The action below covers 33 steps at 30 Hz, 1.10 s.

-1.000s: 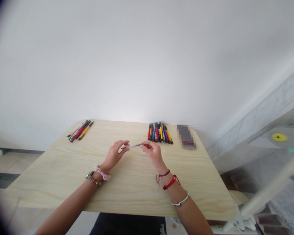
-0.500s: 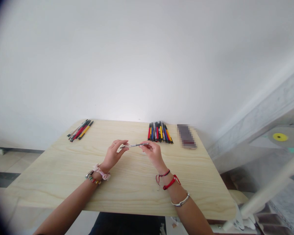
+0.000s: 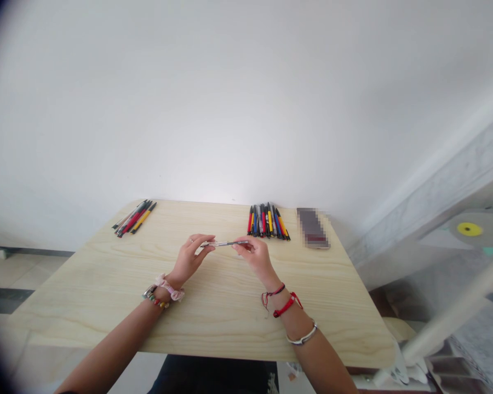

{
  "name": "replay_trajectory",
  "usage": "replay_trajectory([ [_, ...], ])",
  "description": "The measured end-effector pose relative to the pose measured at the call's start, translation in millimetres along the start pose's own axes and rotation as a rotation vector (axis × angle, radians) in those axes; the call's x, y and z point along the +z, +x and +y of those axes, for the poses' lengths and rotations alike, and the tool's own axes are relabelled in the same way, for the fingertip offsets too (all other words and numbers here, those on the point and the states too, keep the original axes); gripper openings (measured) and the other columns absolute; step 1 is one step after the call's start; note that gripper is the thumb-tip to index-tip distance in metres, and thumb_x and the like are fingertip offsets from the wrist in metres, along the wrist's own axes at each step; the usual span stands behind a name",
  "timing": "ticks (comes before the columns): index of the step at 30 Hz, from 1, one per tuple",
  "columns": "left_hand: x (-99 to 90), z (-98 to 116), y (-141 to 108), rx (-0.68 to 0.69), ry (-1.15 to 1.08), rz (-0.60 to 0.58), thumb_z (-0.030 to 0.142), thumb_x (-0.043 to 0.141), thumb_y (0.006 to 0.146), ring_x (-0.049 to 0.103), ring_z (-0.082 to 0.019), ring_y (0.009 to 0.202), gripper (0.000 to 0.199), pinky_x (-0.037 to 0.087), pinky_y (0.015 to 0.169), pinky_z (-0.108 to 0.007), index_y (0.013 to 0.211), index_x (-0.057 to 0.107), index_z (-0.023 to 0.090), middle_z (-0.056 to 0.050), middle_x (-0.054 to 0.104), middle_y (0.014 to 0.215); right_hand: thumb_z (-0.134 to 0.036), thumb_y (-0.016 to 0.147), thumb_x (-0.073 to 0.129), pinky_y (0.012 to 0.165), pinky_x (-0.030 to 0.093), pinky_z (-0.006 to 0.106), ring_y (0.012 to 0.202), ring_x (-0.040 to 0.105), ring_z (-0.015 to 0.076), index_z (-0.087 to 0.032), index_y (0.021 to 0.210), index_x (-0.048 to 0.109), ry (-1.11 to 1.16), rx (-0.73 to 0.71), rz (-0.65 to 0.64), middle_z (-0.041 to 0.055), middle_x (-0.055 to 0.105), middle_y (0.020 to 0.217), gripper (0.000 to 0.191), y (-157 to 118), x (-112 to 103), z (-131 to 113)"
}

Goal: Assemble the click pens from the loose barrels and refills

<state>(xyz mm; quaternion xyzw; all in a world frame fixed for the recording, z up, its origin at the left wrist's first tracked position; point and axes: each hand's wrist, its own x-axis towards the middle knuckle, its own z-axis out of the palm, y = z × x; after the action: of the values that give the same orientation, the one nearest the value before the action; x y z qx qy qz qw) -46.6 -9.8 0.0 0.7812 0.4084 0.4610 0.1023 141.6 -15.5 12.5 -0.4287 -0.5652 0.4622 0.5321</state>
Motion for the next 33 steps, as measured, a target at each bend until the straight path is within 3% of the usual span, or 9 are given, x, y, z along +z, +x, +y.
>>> replay_trajectory([
  [4, 2.0, 2, 2, -0.021, -0.073, -0.028, 0.024, 0.047, 0.080, 0.054, -0.016, 0.083, 0.019, 0.044, 0.075, -0.030, 0.097, 0.055, 0.019, -0.005, 0.062, 0.086, -0.031, 0.065, 0.062, 0.053, 0.046, 0.026, 0.056, 0.054, 0.0131, -0.017, 0.075, 0.061, -0.133, -0.041, -0.063, 0.0029, 0.062, 0.068, 0.017, 0, 2, 2],
  [10, 1.8, 2, 4, -0.097, -0.145, -0.020, 0.022, 0.045, 0.081, 0.056, -0.015, 0.082, 0.016, 0.045, 0.073, -0.028, 0.090, 0.058, 0.017, -0.005, 0.061, 0.085, -0.017, 0.069, 0.058, 0.072, 0.044, 0.032, 0.077, 0.054, 0.0177, -0.017, 0.083, 0.060, -0.813, -0.260, -0.206, 0.0065, 0.060, 0.086, 0.015, 4, -10, 3],
  [13, 2.3, 0, 4, -0.118, -0.142, -0.019, 0.022, 0.045, 0.081, 0.056, -0.015, 0.082, 0.016, 0.045, 0.074, -0.028, 0.089, 0.057, 0.017, -0.005, 0.061, 0.085, -0.015, 0.070, 0.056, 0.075, 0.042, 0.033, 0.081, 0.053, 0.0192, -0.016, 0.075, 0.060, -1.029, -0.293, -0.332, 0.0064, 0.059, 0.081, 0.006, 3, -11, 6],
  [16, 3.7, -3, 3, -0.123, -0.131, -0.025, 0.023, 0.044, 0.081, 0.056, -0.015, 0.083, 0.016, 0.045, 0.074, -0.028, 0.089, 0.057, 0.017, -0.005, 0.061, 0.086, -0.013, 0.072, 0.054, 0.069, 0.042, 0.032, 0.074, 0.053, 0.0181, -0.016, 0.067, 0.058, -1.071, -0.252, -0.377, 0.0050, 0.058, 0.072, 0.007, 3, -10, 7],
  [19, 4.6, -5, 3, -0.112, -0.108, -0.035, 0.023, 0.043, 0.082, 0.056, -0.015, 0.083, 0.017, 0.045, 0.074, -0.028, 0.090, 0.056, 0.018, -0.005, 0.061, 0.086, -0.013, 0.071, 0.053, 0.065, 0.042, 0.030, 0.069, 0.053, 0.0164, -0.016, 0.066, 0.056, -0.898, -0.170, -0.298, 0.0034, 0.058, 0.068, 0.007, 5, -13, 8],
  [23, 5.4, -5, 2, -0.090, -0.066, -0.075, 0.022, 0.042, 0.082, 0.056, -0.015, 0.082, 0.016, 0.044, 0.074, -0.028, 0.090, 0.056, 0.017, -0.005, 0.061, 0.086, -0.027, 0.073, 0.052, 0.057, 0.044, 0.027, 0.063, 0.055, 0.0145, -0.017, 0.076, 0.054, -0.357, -0.022, -0.022, 0.0027, 0.060, 0.070, 0.010, 13, -25, 7],
  [27, 6.4, -5, 1, -0.069, -0.030, -0.108, 0.021, 0.043, 0.082, 0.055, -0.015, 0.082, 0.016, 0.043, 0.074, -0.029, 0.090, 0.056, 0.018, -0.005, 0.061, 0.087, -0.033, 0.067, 0.060, 0.057, 0.045, 0.027, 0.066, 0.057, 0.0138, -0.019, 0.081, 0.054, 0.108, -0.016, 0.225, 0.0024, 0.062, 0.074, 0.021, 18, -31, 2],
  [33, 6.7, -7, 1, -0.063, -0.006, -0.126, 0.021, 0.043, 0.082, 0.056, -0.015, 0.081, 0.016, 0.043, 0.074, -0.029, 0.091, 0.056, 0.019, -0.005, 0.061, 0.087, -0.029, 0.061, 0.067, 0.058, 0.046, 0.025, 0.063, 0.056, 0.0108, -0.019, 0.075, 0.054, 0.299, -0.113, 0.360, -0.0015, 0.060, 0.070, 0.021, 17, -29, -6],
])
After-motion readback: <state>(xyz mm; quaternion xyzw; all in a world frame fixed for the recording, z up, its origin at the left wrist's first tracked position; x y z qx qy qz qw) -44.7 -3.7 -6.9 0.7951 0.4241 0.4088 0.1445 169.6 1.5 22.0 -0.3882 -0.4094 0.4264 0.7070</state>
